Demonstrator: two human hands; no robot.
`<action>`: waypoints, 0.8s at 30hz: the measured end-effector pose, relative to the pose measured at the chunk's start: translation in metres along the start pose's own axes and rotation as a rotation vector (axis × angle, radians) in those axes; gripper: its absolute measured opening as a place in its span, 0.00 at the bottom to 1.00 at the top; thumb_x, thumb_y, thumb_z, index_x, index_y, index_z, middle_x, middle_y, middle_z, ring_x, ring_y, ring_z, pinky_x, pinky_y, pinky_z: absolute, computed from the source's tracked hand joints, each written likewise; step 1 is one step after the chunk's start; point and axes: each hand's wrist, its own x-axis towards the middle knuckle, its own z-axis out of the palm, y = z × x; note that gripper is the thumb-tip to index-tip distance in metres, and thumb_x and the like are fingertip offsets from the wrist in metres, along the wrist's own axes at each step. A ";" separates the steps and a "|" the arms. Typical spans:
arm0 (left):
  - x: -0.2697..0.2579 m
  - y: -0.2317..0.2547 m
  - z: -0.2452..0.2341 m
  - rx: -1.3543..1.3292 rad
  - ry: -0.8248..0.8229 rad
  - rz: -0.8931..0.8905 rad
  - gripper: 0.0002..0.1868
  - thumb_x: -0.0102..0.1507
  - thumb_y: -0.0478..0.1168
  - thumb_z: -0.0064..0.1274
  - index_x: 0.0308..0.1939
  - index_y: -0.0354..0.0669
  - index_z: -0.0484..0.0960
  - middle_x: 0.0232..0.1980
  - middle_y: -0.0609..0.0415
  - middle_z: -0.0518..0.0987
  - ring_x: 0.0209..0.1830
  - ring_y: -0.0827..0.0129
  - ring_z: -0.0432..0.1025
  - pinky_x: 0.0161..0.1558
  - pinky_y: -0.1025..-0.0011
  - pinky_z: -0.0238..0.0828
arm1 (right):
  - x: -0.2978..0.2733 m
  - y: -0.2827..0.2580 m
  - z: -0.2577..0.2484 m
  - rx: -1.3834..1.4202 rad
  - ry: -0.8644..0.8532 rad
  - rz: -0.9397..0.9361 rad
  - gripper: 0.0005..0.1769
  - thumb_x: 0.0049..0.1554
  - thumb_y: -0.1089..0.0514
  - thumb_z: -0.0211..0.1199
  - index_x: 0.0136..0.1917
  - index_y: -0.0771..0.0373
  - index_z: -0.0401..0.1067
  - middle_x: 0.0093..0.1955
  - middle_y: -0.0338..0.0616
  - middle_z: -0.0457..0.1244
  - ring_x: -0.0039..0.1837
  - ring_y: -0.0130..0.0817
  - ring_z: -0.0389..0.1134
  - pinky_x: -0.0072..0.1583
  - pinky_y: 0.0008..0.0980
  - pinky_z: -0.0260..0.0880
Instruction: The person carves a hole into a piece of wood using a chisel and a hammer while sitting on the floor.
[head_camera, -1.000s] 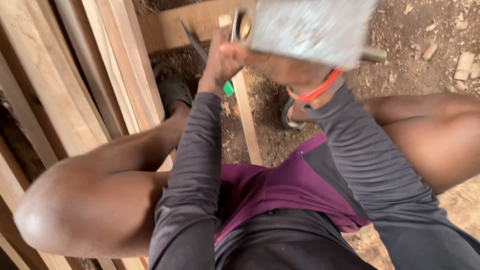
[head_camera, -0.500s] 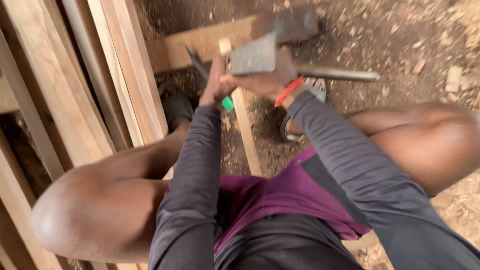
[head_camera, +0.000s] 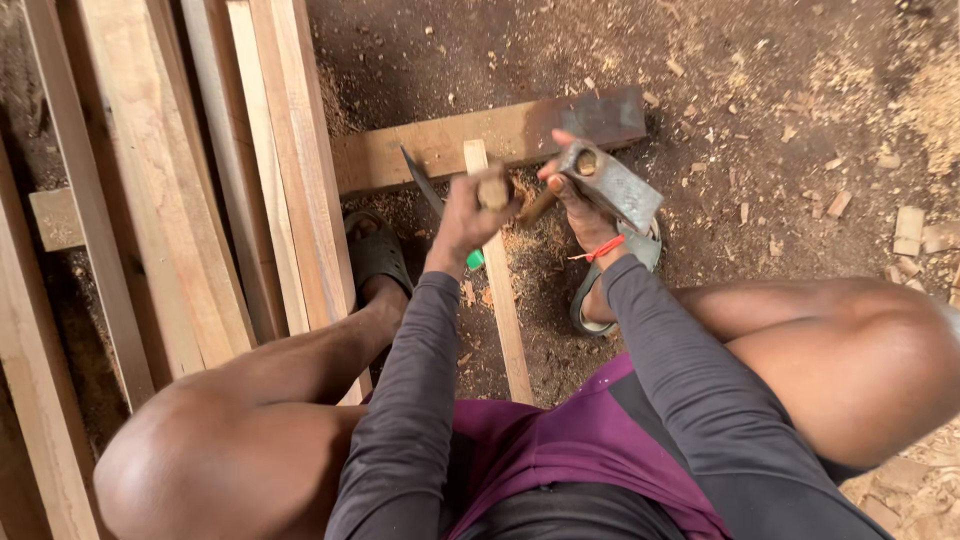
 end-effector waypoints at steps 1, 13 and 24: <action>0.005 0.010 -0.004 -0.142 0.091 0.025 0.14 0.58 0.37 0.65 0.45 0.45 0.79 0.47 0.52 0.83 0.47 0.69 0.79 0.54 0.65 0.80 | -0.008 0.010 -0.001 0.024 0.059 0.025 0.41 0.55 0.33 0.71 0.71 0.60 0.68 0.51 0.35 0.71 0.56 0.29 0.74 0.65 0.37 0.77; 0.029 0.041 -0.005 -0.026 0.119 0.196 0.08 0.60 0.35 0.64 0.35 0.43 0.77 0.31 0.59 0.79 0.31 0.75 0.74 0.38 0.76 0.74 | -0.006 0.018 -0.015 0.006 0.038 0.082 0.37 0.61 0.34 0.69 0.70 0.61 0.66 0.50 0.36 0.69 0.58 0.28 0.71 0.64 0.35 0.72; 0.037 0.031 -0.004 -0.149 0.487 0.244 0.14 0.67 0.35 0.63 0.49 0.46 0.72 0.47 0.55 0.77 0.45 0.74 0.74 0.47 0.72 0.82 | -0.012 0.018 -0.022 0.084 0.062 0.143 0.39 0.56 0.32 0.73 0.69 0.58 0.67 0.50 0.34 0.68 0.59 0.31 0.73 0.67 0.39 0.73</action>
